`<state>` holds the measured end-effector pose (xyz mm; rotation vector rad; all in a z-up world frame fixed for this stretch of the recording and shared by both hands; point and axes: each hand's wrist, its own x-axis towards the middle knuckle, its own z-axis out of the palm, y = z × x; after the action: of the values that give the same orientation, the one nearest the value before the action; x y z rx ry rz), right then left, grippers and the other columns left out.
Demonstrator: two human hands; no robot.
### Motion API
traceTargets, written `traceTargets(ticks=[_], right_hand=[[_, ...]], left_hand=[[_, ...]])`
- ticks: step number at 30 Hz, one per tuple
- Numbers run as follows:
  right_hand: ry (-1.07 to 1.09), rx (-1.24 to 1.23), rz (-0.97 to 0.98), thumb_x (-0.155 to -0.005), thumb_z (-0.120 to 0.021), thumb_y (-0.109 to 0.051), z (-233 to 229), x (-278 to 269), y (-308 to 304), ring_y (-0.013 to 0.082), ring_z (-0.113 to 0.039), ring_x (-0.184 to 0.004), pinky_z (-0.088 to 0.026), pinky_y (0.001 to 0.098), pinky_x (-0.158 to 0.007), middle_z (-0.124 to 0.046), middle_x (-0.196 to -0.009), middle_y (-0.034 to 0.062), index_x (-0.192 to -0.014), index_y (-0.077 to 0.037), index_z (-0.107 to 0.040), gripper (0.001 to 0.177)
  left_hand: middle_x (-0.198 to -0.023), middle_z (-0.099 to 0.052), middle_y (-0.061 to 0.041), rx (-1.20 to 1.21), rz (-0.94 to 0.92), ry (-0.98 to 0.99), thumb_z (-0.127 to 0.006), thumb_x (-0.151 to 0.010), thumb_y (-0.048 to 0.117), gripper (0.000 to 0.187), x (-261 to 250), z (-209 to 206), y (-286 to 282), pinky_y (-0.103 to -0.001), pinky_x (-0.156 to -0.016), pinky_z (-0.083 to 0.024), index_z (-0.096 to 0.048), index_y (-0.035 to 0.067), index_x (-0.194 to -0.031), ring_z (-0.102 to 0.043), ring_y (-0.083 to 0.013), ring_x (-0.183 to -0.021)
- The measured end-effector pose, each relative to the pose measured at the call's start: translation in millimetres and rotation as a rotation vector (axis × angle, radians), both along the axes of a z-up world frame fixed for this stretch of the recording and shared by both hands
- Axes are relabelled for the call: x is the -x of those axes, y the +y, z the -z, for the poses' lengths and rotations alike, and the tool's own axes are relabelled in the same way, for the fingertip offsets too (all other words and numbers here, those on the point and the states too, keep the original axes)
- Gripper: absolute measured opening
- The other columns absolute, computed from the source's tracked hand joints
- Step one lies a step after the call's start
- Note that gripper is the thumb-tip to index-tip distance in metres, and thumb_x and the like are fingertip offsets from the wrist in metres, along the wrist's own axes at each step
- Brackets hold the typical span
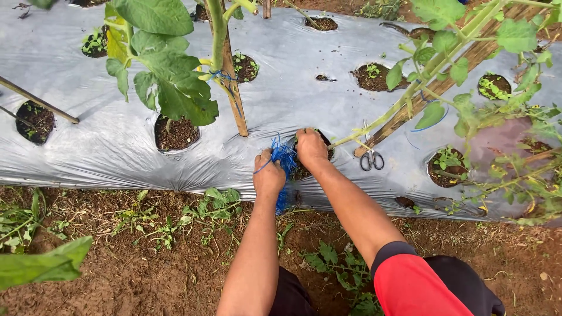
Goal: The person prunes tomato plants using shears and ties them to bamboo stakes with blue string. They cut off lower leaves and branches, then wrap the blue string around the plant stem and stake to secure it.
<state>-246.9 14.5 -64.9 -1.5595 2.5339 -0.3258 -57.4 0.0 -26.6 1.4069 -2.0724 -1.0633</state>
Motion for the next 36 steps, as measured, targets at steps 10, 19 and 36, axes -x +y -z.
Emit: traceTargets(ticks=[10,19,36], right_hand=[[-0.168,-0.023,-0.093,-0.080,-0.076,-0.007,-7.5,-0.4,14.9,0.0428,-0.071,-0.104,-0.062,0.0571,-0.086,-0.071,-0.107,0.0197,-0.111,-0.012,-0.075,0.032],[-0.474,-0.291,-0.252,-0.090,-0.076,-0.004,-125.1,-66.5,81.8,0.0367,-0.072,-0.106,-0.055,0.0508,-0.103,-0.076,-0.109,0.0186,-0.117,-0.005,-0.075,0.028],[0.281,0.084,-0.122,-0.093,-0.053,-0.024,11.8,-20.4,12.2,0.0340,-0.068,-0.090,-0.058,0.0483,-0.070,-0.069,-0.088,0.0144,-0.098,-0.005,-0.071,0.027]], left_hand=[[-0.115,-0.062,-0.019,-0.018,-0.009,-0.019,-0.061,-0.093,0.014,0.038,2.6,-1.7,-1.7,-0.056,-0.095,-0.055,-0.059,0.015,-0.131,-0.065,-0.0451,-0.114],[-0.111,-0.062,-0.019,0.030,-0.080,0.021,-0.061,-0.091,0.009,0.037,-17.3,-6.4,-6.0,-0.053,-0.097,-0.053,-0.060,0.010,-0.128,-0.063,-0.0455,-0.113],[-0.114,-0.062,-0.020,-0.023,-0.010,-0.033,-0.061,-0.093,0.011,0.038,-6.8,-10.0,-4.5,-0.054,-0.095,-0.055,-0.059,0.012,-0.131,-0.064,-0.0456,-0.114]])
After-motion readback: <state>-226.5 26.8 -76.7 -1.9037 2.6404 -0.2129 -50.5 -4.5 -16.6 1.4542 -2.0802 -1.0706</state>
